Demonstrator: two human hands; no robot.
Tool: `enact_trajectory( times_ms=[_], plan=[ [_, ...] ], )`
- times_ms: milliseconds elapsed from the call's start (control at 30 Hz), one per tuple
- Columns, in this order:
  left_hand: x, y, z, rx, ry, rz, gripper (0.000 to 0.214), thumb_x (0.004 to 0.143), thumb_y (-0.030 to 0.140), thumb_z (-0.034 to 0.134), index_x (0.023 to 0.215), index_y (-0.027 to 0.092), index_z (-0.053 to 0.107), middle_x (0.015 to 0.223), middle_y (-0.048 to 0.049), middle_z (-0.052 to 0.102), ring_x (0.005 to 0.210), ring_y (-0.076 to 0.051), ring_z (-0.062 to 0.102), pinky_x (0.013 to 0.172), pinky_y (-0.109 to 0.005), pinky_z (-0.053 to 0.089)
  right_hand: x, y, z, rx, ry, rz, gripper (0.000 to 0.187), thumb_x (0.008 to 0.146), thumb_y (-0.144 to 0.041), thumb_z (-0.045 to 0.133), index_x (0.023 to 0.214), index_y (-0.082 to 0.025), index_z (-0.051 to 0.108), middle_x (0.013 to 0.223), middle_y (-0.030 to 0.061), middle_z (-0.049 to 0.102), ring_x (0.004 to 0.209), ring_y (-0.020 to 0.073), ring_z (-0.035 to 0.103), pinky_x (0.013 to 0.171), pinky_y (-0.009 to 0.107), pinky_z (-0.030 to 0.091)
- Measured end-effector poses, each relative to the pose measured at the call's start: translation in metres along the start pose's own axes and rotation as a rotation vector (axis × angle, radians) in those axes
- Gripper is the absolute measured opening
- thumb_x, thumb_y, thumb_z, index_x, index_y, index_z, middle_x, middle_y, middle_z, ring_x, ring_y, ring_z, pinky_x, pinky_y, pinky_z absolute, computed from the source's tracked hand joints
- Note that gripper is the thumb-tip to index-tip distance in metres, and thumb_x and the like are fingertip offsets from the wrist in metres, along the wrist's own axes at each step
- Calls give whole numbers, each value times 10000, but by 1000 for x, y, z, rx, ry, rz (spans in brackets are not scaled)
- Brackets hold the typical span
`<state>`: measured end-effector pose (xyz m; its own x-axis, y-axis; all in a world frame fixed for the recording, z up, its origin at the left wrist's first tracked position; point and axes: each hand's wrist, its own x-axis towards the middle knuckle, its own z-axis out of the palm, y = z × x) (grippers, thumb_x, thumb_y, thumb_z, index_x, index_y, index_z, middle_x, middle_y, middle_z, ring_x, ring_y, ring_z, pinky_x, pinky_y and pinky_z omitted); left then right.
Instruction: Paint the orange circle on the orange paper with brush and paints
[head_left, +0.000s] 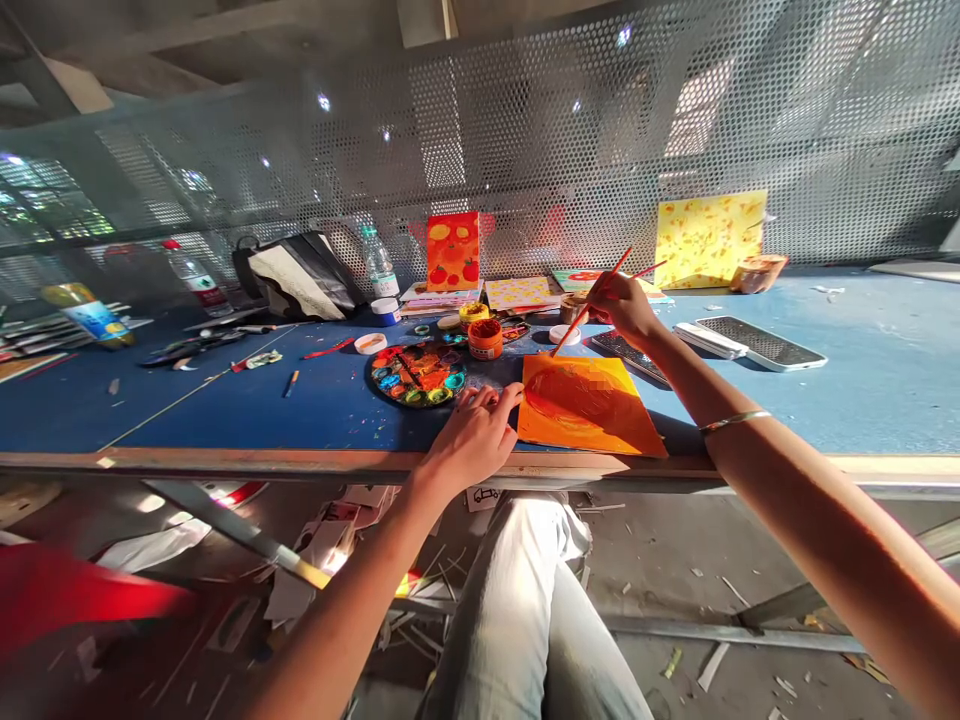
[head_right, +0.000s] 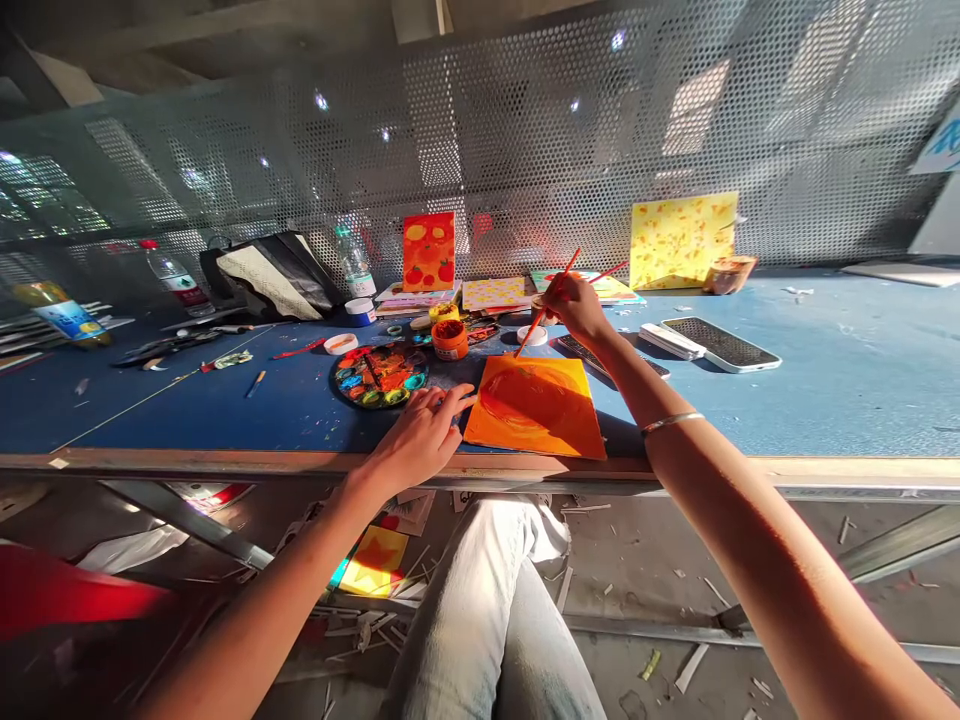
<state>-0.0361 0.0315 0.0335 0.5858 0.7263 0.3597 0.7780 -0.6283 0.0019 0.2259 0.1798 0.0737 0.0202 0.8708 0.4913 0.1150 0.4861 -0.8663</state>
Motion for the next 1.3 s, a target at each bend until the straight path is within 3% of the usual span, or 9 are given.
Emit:
enact_trajectory(
  times_ms=[733, 867, 967, 1100, 1300],
  plan=[
    [0, 0, 1, -3, -2, -2, 503, 865, 114, 399, 1363, 172, 361, 1263, -74, 652, 1127, -275, 525, 1000, -466, 377, 1, 1, -6, 28, 8, -8, 329, 665, -291, 766, 574, -225, 457, 456, -47, 441, 424, 93, 410, 421, 227, 321],
    [-1, -1, 1, 10, -3, -9, 496, 872, 125, 406, 1363, 175, 356, 1249, -79, 652, 1109, -273, 538, 993, -466, 389, 7, -6, -15, 72, 108, -59, 340, 731, -366, 720, 613, -238, 428, 497, -50, 425, 443, 94, 382, 441, 237, 328],
    [-1, -2, 2, 25, 1, -10, 506, 875, 128, 405, 1376, 166, 343, 1230, -89, 658, 1100, -274, 549, 994, -474, 393, 10, -16, -27, 115, 158, -82, 268, 794, -391, 650, 668, -236, 470, 576, -28, 507, 490, 96, 442, 477, 233, 373],
    [-1, -4, 3, 32, 8, 2, 529, 873, 121, 403, 1395, 161, 326, 1223, -92, 658, 1113, -276, 554, 985, -475, 404, 4, -16, -31, 104, 73, -12, 252, 759, -399, 702, 685, -213, 551, 613, 6, 596, 499, 98, 503, 466, 229, 413],
    [-1, -3, 3, 16, 0, -9, 529, 878, 120, 412, 1399, 162, 328, 1247, -98, 648, 1139, -289, 552, 999, -502, 389, -3, 11, -19, 53, 20, 89, 394, 764, -505, 716, 631, -206, 496, 505, 0, 575, 402, 79, 473, 380, 201, 376]
  ],
)
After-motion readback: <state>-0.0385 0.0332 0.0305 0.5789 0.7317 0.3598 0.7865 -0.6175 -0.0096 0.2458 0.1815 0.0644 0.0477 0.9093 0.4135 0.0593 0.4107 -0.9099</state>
